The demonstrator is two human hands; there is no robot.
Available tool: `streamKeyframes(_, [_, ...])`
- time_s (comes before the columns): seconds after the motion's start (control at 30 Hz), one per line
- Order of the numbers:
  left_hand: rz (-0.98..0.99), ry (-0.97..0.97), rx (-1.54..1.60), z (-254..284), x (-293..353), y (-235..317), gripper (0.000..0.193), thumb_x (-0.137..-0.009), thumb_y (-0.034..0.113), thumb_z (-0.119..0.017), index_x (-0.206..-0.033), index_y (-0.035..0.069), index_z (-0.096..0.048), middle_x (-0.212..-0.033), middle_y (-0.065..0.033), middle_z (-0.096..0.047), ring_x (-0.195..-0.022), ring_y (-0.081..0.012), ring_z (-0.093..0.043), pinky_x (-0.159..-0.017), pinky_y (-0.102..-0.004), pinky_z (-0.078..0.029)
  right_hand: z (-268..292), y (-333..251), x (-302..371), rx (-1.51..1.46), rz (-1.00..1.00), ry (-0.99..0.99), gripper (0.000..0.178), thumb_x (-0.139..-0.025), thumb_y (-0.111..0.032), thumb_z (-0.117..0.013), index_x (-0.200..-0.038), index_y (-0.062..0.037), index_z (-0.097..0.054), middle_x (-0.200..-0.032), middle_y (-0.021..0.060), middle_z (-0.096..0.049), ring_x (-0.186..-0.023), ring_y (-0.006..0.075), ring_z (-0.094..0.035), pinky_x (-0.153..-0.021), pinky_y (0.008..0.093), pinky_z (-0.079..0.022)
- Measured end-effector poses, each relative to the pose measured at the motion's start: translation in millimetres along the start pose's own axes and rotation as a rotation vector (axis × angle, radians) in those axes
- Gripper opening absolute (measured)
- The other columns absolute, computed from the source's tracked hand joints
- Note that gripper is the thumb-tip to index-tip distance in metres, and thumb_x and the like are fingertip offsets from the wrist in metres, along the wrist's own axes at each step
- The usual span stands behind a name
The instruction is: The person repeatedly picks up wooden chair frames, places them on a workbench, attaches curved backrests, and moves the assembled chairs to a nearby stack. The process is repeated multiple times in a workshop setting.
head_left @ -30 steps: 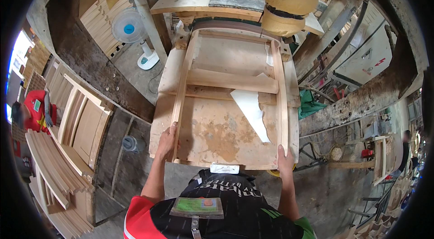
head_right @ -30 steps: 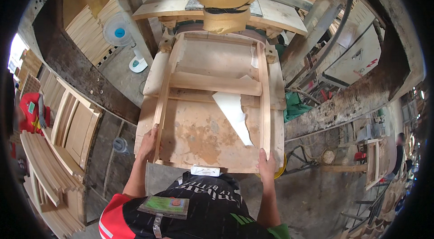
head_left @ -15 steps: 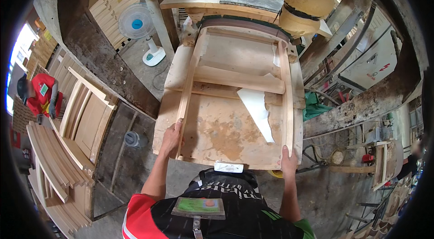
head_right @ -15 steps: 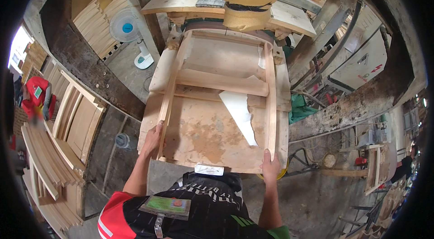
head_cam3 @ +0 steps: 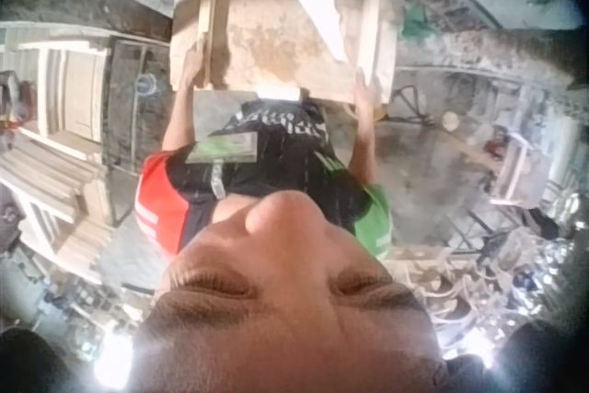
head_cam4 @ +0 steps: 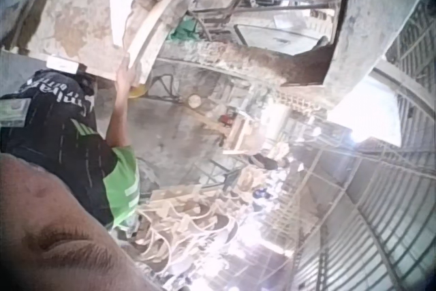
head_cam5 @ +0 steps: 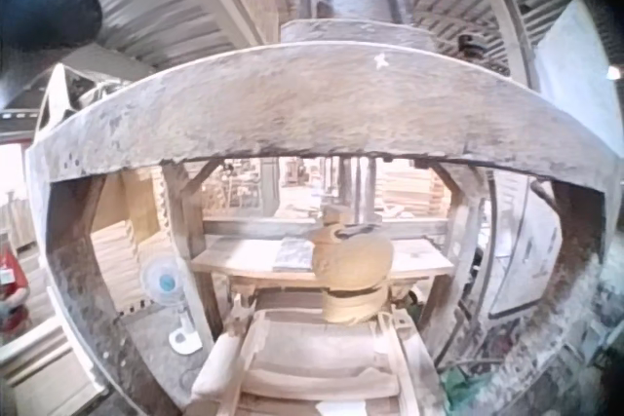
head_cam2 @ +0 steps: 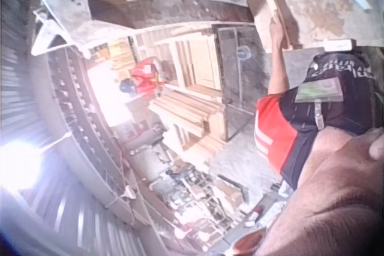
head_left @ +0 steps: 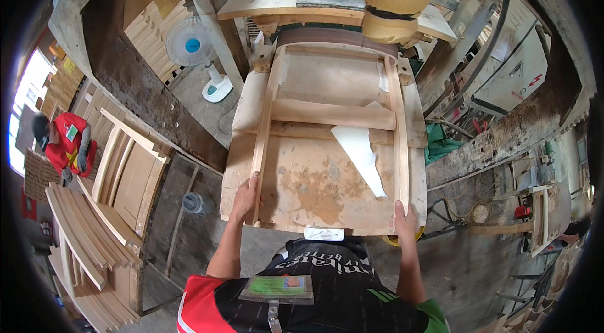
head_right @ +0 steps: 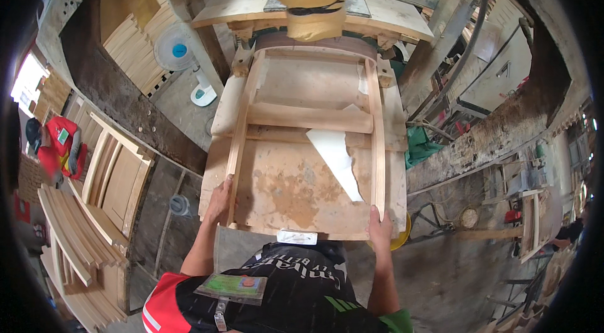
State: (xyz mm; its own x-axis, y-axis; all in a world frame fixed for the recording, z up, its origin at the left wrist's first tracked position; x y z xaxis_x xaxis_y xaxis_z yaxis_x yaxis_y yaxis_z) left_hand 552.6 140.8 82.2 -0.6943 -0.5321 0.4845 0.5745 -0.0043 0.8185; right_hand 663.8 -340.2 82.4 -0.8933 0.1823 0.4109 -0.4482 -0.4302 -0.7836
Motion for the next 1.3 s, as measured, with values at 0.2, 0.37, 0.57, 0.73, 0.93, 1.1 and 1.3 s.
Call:
streamKeyframes(0.2, [0.021, -0.002, 0.002, -1, 6, 14, 0.071, -0.104, 0.065, -0.043, -0.109, -0.003, -0.065, -0.069, -0.0108, -0.063, -0.058, -0.02, -0.064, -0.057, -0.0364, -0.052, 5, 7, -7, -0.171, -0.061, -0.139, 0.054, -0.1, -0.054, -0.063, -0.124, -0.006, -0.058, -0.082, 0.0062, -0.062, -0.062, 0.0165, -0.062, -0.05, 0.0295, -0.049])
streamKeyframes(0.37, [0.065, -0.064, 0.034, 4, 9, 16, 0.069, -0.104, 0.066, -0.044, -0.113, -0.001, -0.064, -0.072, -0.0122, -0.064, -0.061, -0.0206, -0.065, -0.057, -0.0365, -0.054, 13, 7, -14, -0.384, -0.144, -0.331, 0.053, -0.101, -0.05, -0.063, -0.129, -0.0055, -0.056, -0.086, 0.0086, -0.064, -0.065, 0.0182, -0.063, -0.055, 0.0319, -0.051])
streamKeyframes(0.57, [0.254, -0.297, 0.654, -4, 12, -7, 0.078, -0.101, 0.076, -0.033, -0.111, 0.005, -0.064, -0.074, -0.0125, -0.066, -0.058, -0.0233, -0.065, -0.053, -0.0348, -0.054, 2, 27, -25, -1.091, -0.117, -0.674, 0.052, -0.103, -0.037, -0.058, -0.141, -0.0027, -0.051, -0.087, 0.0094, -0.063, -0.065, 0.0181, -0.059, -0.052, 0.0313, -0.045])
streamKeyframes(0.73, [0.422, -0.361, 0.558, 1, 15, -24, 0.069, -0.101, 0.071, -0.035, -0.094, 0.009, -0.065, -0.06, -0.006, -0.057, -0.041, -0.0229, -0.053, -0.043, -0.0393, -0.047, 4, 27, -27, -1.111, -0.179, -0.695, 0.05, -0.1, -0.034, -0.062, -0.138, -0.003, -0.055, -0.081, 0.0078, -0.061, -0.058, 0.0172, -0.057, -0.05, 0.0308, -0.043])
streamKeyframes(0.93, [0.459, -0.268, 0.463, -1, 15, -17, 0.057, -0.103, 0.059, -0.031, -0.089, 0.01, -0.057, -0.059, -0.0063, -0.051, -0.042, -0.0236, -0.049, -0.042, -0.0396, -0.043, 6, 25, -24, -0.991, -0.249, -0.558, 0.044, -0.097, -0.035, -0.066, -0.128, -0.0043, -0.059, -0.074, 0.0059, -0.061, -0.051, 0.0165, -0.054, -0.047, 0.0303, -0.042])
streamKeyframes(1.1, [0.416, -0.251, 0.392, 2, 16, -12, 0.05, -0.104, 0.051, -0.029, -0.092, 0.01, -0.055, -0.06, -0.0074, -0.052, -0.043, -0.0245, -0.049, -0.043, -0.0399, -0.042, 8, 24, -24, -0.945, -0.249, -0.513, 0.045, -0.096, -0.037, -0.067, -0.127, -0.0047, -0.059, -0.075, 0.0059, -0.062, -0.051, 0.0164, -0.055, -0.046, 0.0303, -0.042])
streamKeyframes(1.3, [0.416, -0.263, 0.461, 3, 15, -17, 0.05, -0.104, 0.049, -0.028, -0.093, 0.009, -0.055, -0.06, -0.0076, -0.052, -0.043, -0.0255, -0.048, -0.043, -0.0407, -0.043, 9, 22, -21, -0.949, -0.237, -0.523, 0.043, -0.096, -0.037, -0.067, -0.124, -0.0053, -0.059, -0.076, 0.0058, -0.061, -0.052, 0.016, -0.055, -0.046, 0.0296, -0.042])
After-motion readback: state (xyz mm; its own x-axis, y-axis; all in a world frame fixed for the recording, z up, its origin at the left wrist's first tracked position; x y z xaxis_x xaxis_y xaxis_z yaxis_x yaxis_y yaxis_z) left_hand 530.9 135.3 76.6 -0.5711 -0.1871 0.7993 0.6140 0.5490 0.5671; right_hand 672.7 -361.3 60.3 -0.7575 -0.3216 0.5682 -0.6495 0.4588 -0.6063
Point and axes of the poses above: each hand's wrist, its own x-axis away from the middle knuckle, its own z-axis out of the back of the hand, y = z × x, the point moved 3 cm from there along -x, towards the middle knuckle
